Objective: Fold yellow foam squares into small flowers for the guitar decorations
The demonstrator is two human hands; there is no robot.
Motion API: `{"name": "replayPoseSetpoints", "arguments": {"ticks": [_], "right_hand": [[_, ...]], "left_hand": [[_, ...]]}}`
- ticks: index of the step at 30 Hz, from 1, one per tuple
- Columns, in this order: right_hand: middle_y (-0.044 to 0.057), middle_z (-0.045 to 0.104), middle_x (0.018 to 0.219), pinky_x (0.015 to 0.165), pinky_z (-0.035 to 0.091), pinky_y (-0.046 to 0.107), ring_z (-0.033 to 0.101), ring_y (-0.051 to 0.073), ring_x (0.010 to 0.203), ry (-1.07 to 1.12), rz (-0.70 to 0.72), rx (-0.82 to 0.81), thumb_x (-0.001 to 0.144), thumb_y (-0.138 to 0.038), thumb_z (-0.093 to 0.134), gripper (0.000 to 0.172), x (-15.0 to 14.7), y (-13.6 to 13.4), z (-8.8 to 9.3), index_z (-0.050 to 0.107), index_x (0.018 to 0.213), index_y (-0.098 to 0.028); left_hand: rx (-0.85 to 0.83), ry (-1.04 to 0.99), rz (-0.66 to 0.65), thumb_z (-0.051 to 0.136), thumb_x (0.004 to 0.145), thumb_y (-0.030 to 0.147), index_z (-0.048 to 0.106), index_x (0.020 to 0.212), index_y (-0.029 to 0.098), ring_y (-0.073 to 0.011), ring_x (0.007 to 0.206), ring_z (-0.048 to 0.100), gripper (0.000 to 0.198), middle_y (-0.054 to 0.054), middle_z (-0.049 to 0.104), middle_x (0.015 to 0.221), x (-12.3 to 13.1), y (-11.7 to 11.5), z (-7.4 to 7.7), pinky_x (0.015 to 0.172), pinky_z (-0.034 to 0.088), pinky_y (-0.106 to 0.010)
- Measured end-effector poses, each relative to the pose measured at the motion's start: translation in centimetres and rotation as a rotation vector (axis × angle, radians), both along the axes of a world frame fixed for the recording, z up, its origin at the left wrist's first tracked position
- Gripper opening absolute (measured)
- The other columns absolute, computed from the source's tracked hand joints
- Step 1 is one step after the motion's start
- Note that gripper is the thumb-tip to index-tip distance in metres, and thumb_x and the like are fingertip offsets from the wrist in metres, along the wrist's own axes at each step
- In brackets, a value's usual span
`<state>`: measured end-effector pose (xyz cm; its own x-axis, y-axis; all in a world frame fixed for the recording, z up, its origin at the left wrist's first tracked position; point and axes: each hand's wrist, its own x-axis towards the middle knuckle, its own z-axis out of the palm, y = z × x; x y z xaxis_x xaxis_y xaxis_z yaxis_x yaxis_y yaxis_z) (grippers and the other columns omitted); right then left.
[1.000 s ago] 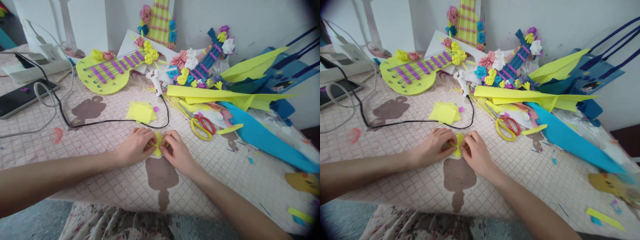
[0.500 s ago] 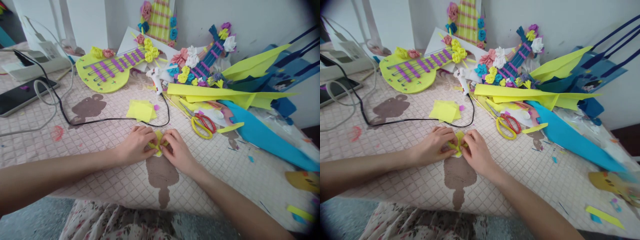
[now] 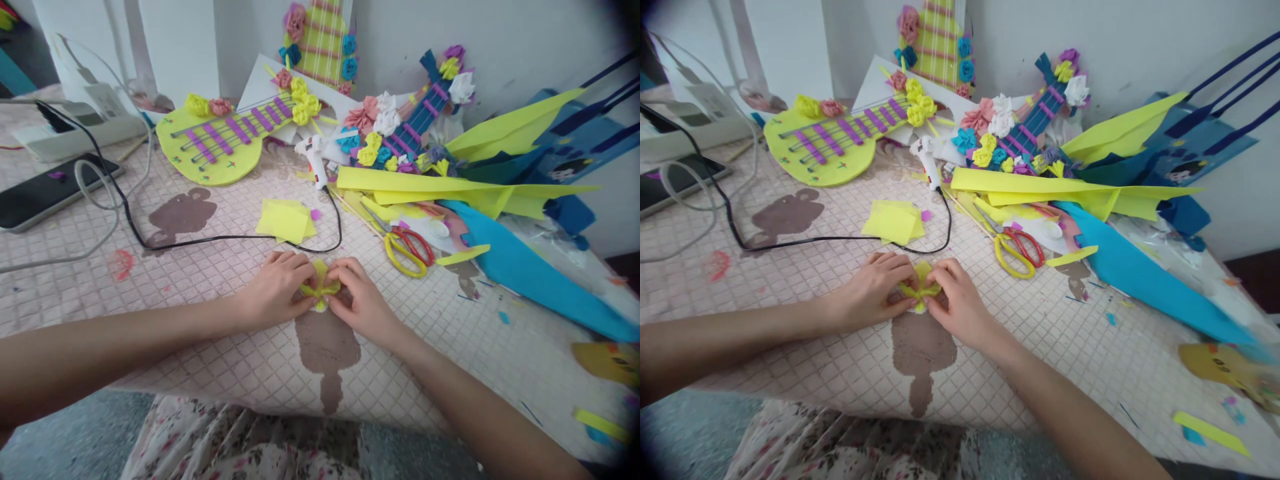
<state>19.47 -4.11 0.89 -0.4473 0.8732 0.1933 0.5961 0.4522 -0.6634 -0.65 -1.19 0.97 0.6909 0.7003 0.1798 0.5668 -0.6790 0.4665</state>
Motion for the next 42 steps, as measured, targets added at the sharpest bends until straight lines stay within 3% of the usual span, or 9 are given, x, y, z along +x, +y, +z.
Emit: {"name": "replayPoseSetpoints", "arguments": {"ticks": [11,18,23,27,32,42], "right_hand": [[0.007,0.05,0.1,0.076,0.048,0.034,0.052,0.019,0.091,-0.011,-0.046,0.026,0.08,-0.009,0.054,0.013,-0.3,0.0,-0.6,0.049,0.083,-0.021],[0.006,0.049,0.097,0.078,0.048,0.035,0.052,0.02,0.092,-0.012,-0.061,0.035,0.078,-0.008,0.054,0.015,-0.4,0.0,-0.6,0.048,0.08,-0.021],[0.006,0.049,0.097,0.077,0.048,0.035,0.052,0.02,0.091,-0.01,-0.059,0.037,0.078,-0.008,0.053,0.014,-0.3,0.1,-0.6,0.048,0.081,-0.021],[0.006,0.049,0.097,0.077,0.048,0.035,0.052,0.02,0.091,-0.008,-0.058,0.029,0.078,-0.009,0.054,0.014,-0.3,0.0,-0.6,0.049,0.081,-0.021],[0.007,0.049,0.098,0.08,0.047,0.036,0.051,0.02,0.094,-0.009,-0.051,0.029,0.079,-0.008,0.054,0.014,-0.4,0.0,-0.4,0.047,0.08,-0.02],[0.006,0.049,0.098,0.078,0.048,0.035,0.052,0.019,0.092,0.0,-0.049,0.022,0.08,-0.008,0.054,0.015,-0.2,0.1,-0.6,0.048,0.083,-0.022]], "left_hand": [[-0.006,0.011,-0.005,0.056,0.082,0.024,0.055,0.086,0.018,-0.0205,0.091,0.052,0.008,-0.003,0.059,0.092,0.0,-0.2,0.2,0.083,0.035,-0.037],[0.056,0.067,0.034,0.055,0.082,0.045,0.054,0.084,0.017,-0.0235,0.087,0.05,0.028,-0.006,0.057,0.087,0.7,-0.7,0.4,0.079,0.036,-0.039],[0.104,0.06,0.048,0.062,0.077,0.041,0.054,0.084,0.018,-0.024,0.088,0.05,0.026,-0.006,0.057,0.088,0.8,-0.6,-0.2,0.078,0.036,-0.039],[0.041,0.027,0.022,0.056,0.083,0.048,0.054,0.084,0.018,-0.0228,0.087,0.05,0.03,-0.005,0.058,0.087,0.5,-0.3,0.0,0.079,0.035,-0.038],[0.002,0.029,0.037,0.046,0.09,0.038,0.053,0.081,0.017,-0.0209,0.083,0.05,0.024,-0.004,0.057,0.084,0.5,-0.4,0.5,0.077,0.034,-0.037],[0.108,0.092,0.062,0.061,0.077,0.037,0.052,0.084,0.018,-0.0242,0.088,0.05,0.022,-0.006,0.058,0.088,1.1,-0.8,-0.1,0.08,0.033,-0.04]]}}
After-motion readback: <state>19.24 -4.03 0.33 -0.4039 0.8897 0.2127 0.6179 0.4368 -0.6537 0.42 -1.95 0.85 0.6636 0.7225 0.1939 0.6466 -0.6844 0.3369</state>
